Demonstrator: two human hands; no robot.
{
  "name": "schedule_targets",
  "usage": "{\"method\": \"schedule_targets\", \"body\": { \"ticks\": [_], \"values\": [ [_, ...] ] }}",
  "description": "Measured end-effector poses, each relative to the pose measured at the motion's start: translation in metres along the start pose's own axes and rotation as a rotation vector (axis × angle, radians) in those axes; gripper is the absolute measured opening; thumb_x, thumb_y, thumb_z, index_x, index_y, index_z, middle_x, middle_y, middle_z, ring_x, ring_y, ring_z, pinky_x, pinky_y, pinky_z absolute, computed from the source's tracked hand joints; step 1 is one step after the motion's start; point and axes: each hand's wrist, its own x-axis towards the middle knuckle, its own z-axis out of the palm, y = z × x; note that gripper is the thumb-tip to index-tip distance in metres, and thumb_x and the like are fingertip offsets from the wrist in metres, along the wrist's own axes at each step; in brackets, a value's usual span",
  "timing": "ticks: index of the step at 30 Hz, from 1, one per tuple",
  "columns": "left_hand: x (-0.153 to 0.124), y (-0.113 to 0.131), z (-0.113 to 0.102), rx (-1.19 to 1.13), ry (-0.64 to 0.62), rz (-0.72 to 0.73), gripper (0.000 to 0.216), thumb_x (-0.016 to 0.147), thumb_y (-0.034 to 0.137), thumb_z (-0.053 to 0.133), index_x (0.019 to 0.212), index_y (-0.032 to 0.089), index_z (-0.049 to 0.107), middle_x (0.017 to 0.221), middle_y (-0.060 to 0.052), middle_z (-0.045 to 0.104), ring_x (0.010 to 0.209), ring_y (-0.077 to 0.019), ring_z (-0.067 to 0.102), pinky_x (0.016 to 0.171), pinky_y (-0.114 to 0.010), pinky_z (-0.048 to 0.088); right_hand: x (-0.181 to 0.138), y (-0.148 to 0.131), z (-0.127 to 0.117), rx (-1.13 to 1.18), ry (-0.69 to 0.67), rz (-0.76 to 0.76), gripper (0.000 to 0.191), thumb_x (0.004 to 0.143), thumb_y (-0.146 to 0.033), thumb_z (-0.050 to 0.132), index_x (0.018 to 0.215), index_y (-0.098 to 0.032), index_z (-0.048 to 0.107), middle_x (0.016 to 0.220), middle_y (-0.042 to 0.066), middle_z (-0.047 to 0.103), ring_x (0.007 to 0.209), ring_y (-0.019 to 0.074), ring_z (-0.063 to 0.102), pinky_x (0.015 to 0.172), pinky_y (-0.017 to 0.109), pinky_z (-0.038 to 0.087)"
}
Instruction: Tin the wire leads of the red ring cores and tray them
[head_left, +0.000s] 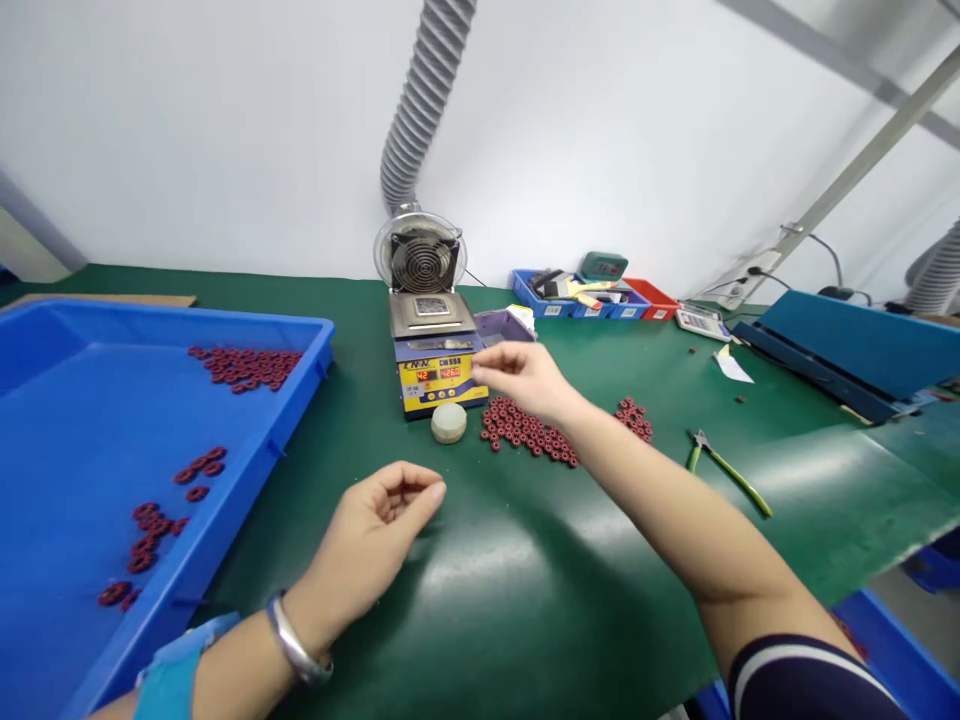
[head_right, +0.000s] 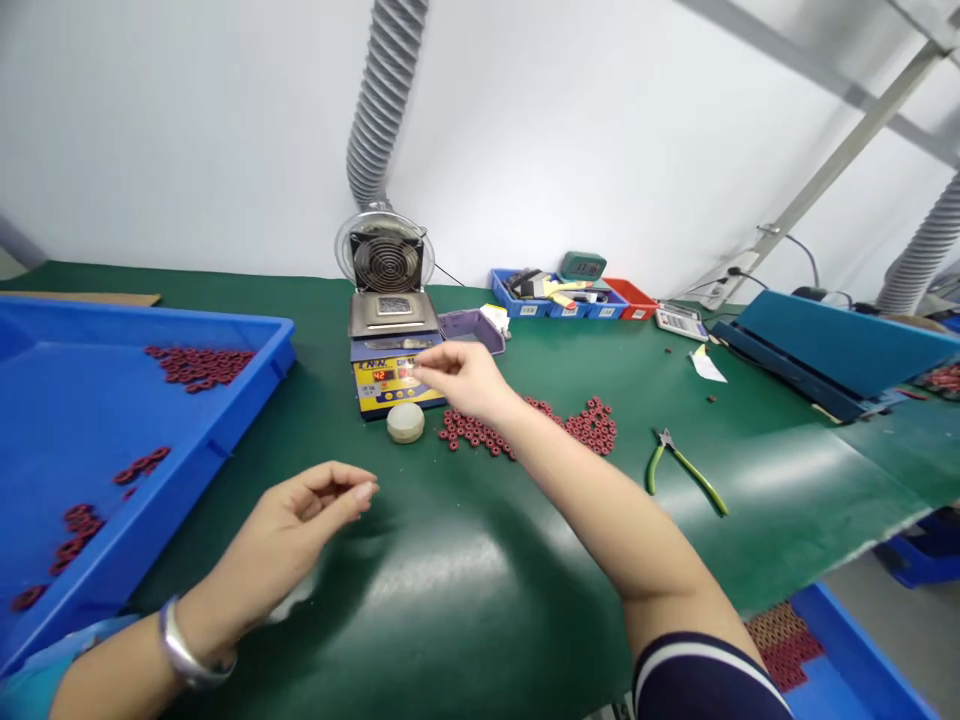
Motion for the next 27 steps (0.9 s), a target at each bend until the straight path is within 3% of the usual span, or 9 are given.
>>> {"method": "schedule_targets", "body": {
  "ticks": [6, 10, 17, 27],
  "values": [
    [0.004, -0.001, -0.006, 0.344, -0.138, 0.266, 0.012, 0.08, 0.03, 0.056, 0.082, 0.018, 0.058, 0.079, -0.002, 0.061, 0.075, -0.0173, 0.056, 0.072, -0.032, 0.045, 0.115, -0.018, -0.007, -0.796, 0.043, -0.117, 0.015, 0.076, -0.015, 0.06, 0.088, -0.009, 0.068, 0.083, 0.007, 0.07, 0.076, 0.0143, 0.064, 0.074, 0.026, 0.051],
    [0.01, -0.003, -0.011, 0.409, -0.17, 0.303, 0.009, 0.079, 0.026, 0.056, 0.083, 0.018, 0.057, 0.081, -0.002, 0.061, 0.076, -0.0174, 0.056, 0.071, -0.032, 0.045, 0.157, -0.019, 0.006, -0.942, 0.043, -0.121, 0.019, 0.073, -0.008, 0.058, 0.088, -0.009, 0.069, 0.089, 0.009, 0.07, 0.087, 0.0195, 0.064, 0.082, 0.03, 0.049],
    [0.008, -0.001, -0.01, 0.442, -0.248, 0.291, 0.013, 0.076, 0.025, 0.059, 0.088, 0.018, 0.058, 0.085, -0.003, 0.061, 0.077, -0.0183, 0.055, 0.07, -0.031, 0.043, 0.185, -0.014, 0.025, -1.095, 0.003, -0.1, 0.027, 0.07, -0.005, 0.056, 0.092, -0.012, 0.07, 0.097, 0.012, 0.069, 0.096, 0.025, 0.063, 0.089, 0.035, 0.048],
    [0.006, 0.0, -0.007, 0.458, -0.295, 0.277, 0.016, 0.075, 0.028, 0.059, 0.088, 0.018, 0.059, 0.085, -0.004, 0.06, 0.076, -0.0202, 0.054, 0.07, -0.033, 0.042, 0.188, -0.004, 0.04, -1.177, -0.05, -0.079, 0.027, 0.07, -0.005, 0.058, 0.093, -0.013, 0.068, 0.099, 0.012, 0.068, 0.097, 0.0243, 0.063, 0.088, 0.034, 0.048]
  ]
}}
